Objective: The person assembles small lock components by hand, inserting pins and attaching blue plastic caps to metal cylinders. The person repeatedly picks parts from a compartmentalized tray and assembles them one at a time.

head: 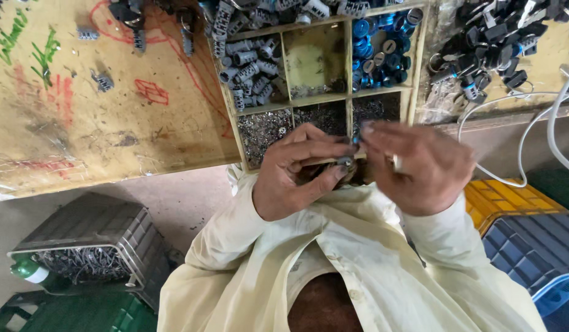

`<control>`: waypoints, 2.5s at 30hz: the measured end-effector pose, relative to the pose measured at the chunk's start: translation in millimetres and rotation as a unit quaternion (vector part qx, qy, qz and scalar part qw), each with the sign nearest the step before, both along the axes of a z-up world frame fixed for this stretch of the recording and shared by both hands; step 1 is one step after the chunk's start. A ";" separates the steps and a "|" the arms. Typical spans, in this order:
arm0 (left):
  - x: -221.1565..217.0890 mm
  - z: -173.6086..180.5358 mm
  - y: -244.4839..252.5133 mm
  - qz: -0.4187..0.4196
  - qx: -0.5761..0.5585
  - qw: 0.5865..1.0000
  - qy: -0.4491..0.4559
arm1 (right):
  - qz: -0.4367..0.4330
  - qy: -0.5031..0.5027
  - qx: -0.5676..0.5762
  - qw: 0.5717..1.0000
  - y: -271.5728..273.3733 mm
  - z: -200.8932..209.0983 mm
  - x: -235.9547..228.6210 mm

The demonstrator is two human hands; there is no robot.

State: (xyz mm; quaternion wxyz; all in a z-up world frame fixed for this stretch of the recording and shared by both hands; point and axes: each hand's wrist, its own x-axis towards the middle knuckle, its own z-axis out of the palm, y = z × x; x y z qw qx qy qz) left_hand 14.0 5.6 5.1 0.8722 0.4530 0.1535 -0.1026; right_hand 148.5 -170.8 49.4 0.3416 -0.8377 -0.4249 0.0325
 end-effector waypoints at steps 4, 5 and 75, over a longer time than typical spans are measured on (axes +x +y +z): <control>-3.8 -9.9 1.6 0.004 -0.078 0.996 -0.034 | 0.009 0.016 0.020 1.000 -17.2 -7.0 -27.3; -4.7 -11.3 2.6 0.006 -0.114 0.993 -0.027 | 0.009 0.056 0.036 0.998 -19.2 -10.0 -29.6; 85.3 19.4 -25.1 -0.075 0.370 0.914 -0.149 | -0.206 -0.097 -0.197 0.954 -84.8 -36.7 33.6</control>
